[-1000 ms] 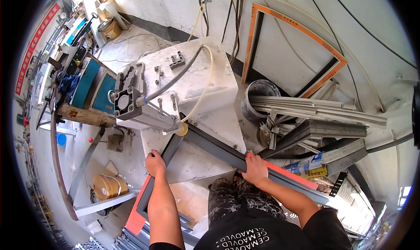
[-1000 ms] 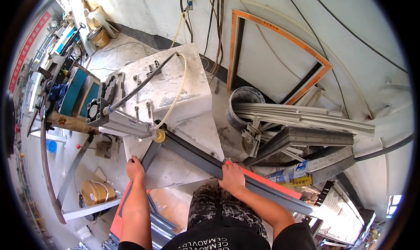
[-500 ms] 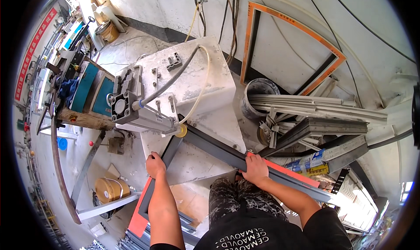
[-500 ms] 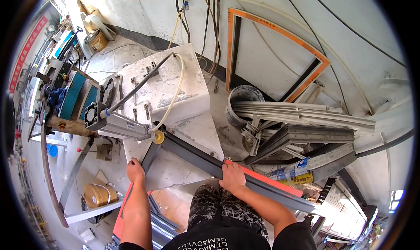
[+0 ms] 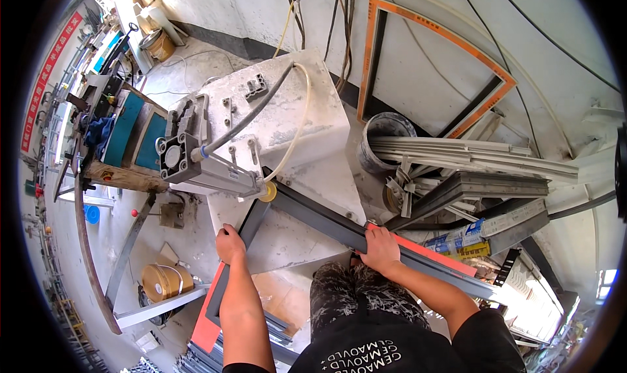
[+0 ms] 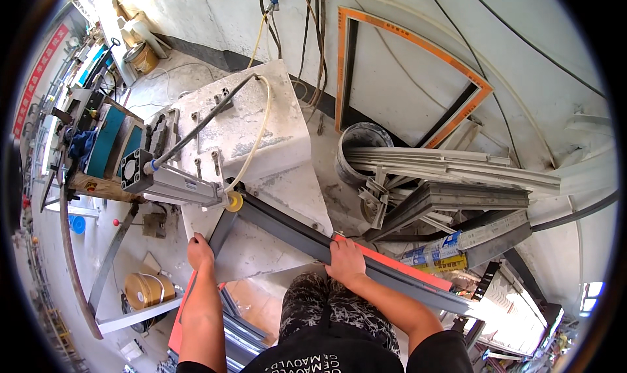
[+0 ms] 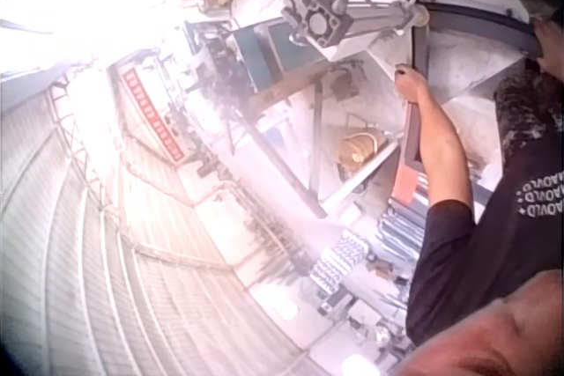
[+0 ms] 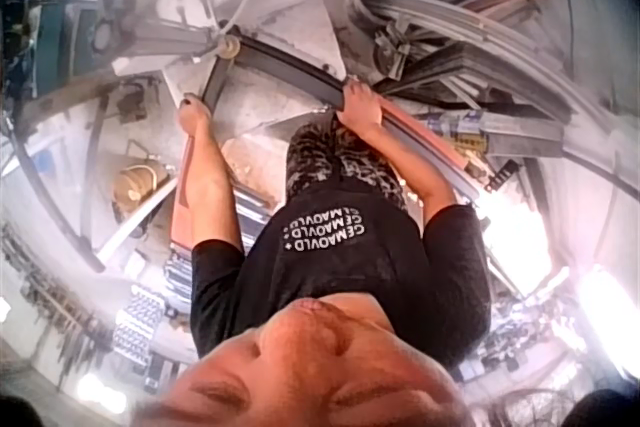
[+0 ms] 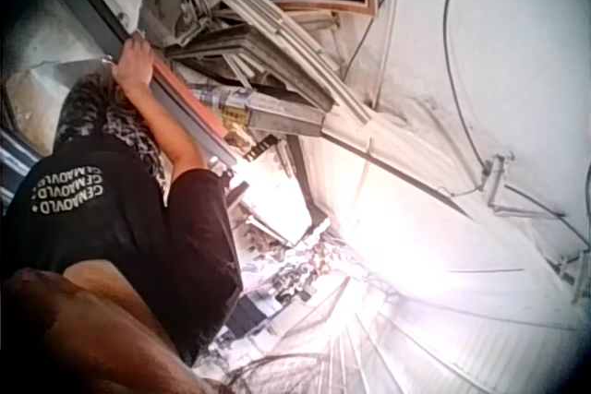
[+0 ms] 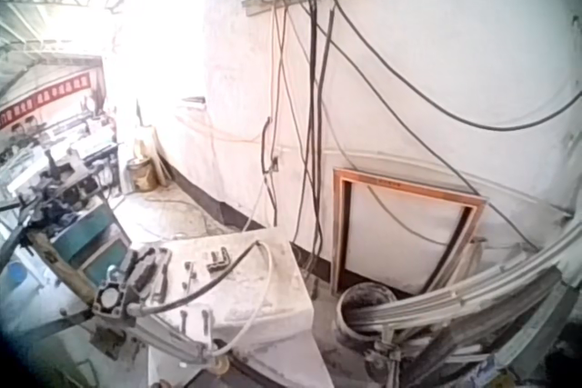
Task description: The person aligns and crimps the corners of a metal frame using a corner crimping machine, then carries and places the frame on the floor. Afterward, the person retrieves another metal frame and positions its corners into the machine to crimp them.
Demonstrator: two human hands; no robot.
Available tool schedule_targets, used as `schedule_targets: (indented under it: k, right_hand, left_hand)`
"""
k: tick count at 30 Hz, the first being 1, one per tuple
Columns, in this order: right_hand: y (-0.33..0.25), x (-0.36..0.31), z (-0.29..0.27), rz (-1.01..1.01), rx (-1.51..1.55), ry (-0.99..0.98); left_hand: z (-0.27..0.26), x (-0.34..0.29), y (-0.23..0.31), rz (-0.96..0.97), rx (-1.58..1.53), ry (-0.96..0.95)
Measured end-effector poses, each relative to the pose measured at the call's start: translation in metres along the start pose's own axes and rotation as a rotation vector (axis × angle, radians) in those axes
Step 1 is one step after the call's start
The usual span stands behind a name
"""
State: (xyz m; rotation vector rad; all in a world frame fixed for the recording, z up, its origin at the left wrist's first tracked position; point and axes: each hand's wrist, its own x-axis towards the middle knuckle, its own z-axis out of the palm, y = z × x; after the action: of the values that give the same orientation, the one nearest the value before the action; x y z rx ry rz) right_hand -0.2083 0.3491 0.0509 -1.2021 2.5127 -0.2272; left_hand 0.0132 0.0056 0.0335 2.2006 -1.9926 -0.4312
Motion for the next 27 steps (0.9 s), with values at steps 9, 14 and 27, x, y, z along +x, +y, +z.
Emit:
schedule_targets:
  k: [9,14,27]
  right_hand:
    - [0.0016,-0.0005,0.0024,-0.005,0.006,0.003]
    - [-0.0001,-0.0002,0.0029,-0.008,0.002,-0.008]
    - [0.0024,0.0001,0.0052,0.011,0.027,-0.005]
  left_hand:
    - [0.001,0.0002,-0.0012,-0.003,-0.01,-0.006]
    - [-0.0009,0.0011,-0.0035,-0.018,-0.005,-0.018]
    - [0.0005,0.0016,-0.0006,-0.018,-0.018,-0.028]
